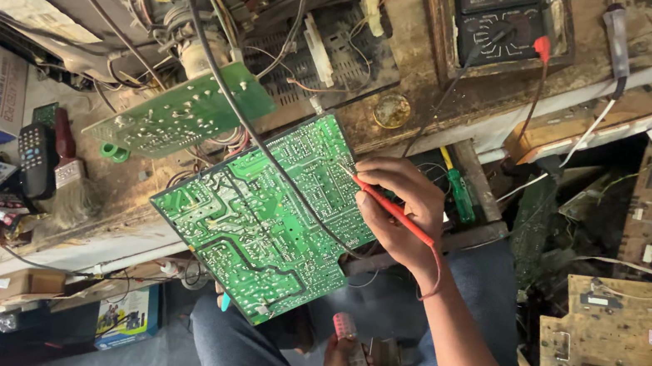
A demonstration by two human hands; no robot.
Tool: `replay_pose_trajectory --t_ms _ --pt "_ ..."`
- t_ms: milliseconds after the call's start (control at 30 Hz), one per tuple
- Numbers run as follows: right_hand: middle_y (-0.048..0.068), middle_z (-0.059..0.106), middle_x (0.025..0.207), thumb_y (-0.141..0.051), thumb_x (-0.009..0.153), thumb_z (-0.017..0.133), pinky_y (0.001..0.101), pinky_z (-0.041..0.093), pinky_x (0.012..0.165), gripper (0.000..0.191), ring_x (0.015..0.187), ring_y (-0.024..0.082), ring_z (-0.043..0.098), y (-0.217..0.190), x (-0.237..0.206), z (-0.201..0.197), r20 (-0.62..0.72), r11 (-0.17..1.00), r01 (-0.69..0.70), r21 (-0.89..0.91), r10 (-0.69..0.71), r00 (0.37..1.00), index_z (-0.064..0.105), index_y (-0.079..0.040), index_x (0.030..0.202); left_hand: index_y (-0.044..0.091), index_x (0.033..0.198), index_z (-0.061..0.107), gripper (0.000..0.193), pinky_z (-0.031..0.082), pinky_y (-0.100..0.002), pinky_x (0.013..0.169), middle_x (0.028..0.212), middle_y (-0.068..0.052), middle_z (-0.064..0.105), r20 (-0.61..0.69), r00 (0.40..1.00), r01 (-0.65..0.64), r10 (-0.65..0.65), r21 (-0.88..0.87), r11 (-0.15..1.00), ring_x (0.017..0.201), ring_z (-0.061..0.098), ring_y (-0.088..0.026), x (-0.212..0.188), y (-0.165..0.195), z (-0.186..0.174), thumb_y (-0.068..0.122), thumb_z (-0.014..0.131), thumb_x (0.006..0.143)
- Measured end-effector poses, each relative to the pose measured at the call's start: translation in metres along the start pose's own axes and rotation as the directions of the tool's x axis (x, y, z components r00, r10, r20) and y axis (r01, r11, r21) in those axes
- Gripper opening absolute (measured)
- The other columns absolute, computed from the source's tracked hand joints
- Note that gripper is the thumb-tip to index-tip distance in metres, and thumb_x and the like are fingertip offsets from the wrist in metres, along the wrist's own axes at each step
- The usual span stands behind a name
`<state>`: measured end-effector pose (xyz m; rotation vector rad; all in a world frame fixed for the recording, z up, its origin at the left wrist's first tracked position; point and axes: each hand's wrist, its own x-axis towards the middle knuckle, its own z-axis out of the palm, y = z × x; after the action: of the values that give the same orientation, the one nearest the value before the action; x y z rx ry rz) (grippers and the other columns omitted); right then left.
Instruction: The person sits on a chair with a green circuit board resting on their lap and probes the board's solder side with a multimeter test lead, moving the probe tip across different points on the board. They hold a remote control in the other hand and occasionally press its buttons while continuing to probe the board.
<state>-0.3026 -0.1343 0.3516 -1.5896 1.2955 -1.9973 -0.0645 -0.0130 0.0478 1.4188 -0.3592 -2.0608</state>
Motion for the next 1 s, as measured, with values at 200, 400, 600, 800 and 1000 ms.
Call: replay_pose_trajectory --t_ms 200,400,600,800,1000 --pt "0.012 0.07 0.121 0.007 0.089 0.073 0.032 0.06 0.097 0.024 0.111 0.021 0.071 0.0014 -0.0009 -0.0016 -0.004 0.999 0.02 -0.035 -0.02 1.0 0.07 -0.001 0.111 0.008 0.111 0.049 0.023 0.057 -0.04 0.049 0.074 -0.015 0.063 -0.018 1.0 0.025 -0.025 0.026 0.999 0.055 0.066 -0.027 -0.0015 -0.0004 -0.0003 0.018 0.057 0.092" --pt "0.012 0.07 0.121 0.007 0.089 0.073 0.0321 0.06 0.098 0.024 0.112 0.022 0.071 0.0006 -0.0006 -0.001 -0.007 0.999 0.024 -0.034 -0.025 1.0 0.07 0.0 0.112 0.009 0.11 0.047 0.022 0.056 -0.04 0.047 0.074 -0.015 0.063 -0.032 0.999 0.034 -0.033 0.02 0.999 0.054 0.065 -0.028 0.0 -0.0019 -0.0012 0.018 0.055 0.092" --pt "0.012 0.07 0.121 0.006 0.089 0.073 0.0328 0.06 0.098 0.023 0.113 0.022 0.07 0.0001 -0.0008 -0.0008 -0.001 0.999 0.027 -0.039 -0.027 1.0 0.07 0.0 0.112 0.009 0.108 0.046 0.021 0.056 -0.041 0.047 0.073 -0.016 0.062 0.001 1.0 0.027 -0.027 -0.031 0.999 0.054 0.065 -0.029 0.0005 -0.0028 -0.0029 0.017 0.055 0.091" --pt "0.012 0.07 0.121 0.005 0.091 0.074 0.0325 0.06 0.098 0.021 0.112 0.022 0.071 0.0 -0.002 0.0026 -0.006 0.999 0.015 -0.034 -0.015 1.0 0.07 0.001 0.111 0.009 0.109 0.046 0.021 0.056 -0.041 0.047 0.073 -0.015 0.062 -0.014 0.998 0.057 -0.058 -0.018 0.998 0.054 0.065 -0.028 -0.0022 0.0008 -0.0036 0.015 0.057 0.092" --pt "0.013 0.07 0.121 0.004 0.092 0.073 0.0327 0.059 0.098 0.021 0.112 0.023 0.07 0.0004 -0.0019 0.0044 -0.014 0.999 0.036 -0.024 -0.037 0.999 0.069 0.001 0.112 0.011 0.113 0.049 0.023 0.056 -0.04 0.046 0.073 -0.014 0.062 -0.08 0.993 0.082 -0.081 0.002 0.997 0.054 0.064 -0.027 0.0024 0.0018 -0.0013 0.014 0.057 0.092"
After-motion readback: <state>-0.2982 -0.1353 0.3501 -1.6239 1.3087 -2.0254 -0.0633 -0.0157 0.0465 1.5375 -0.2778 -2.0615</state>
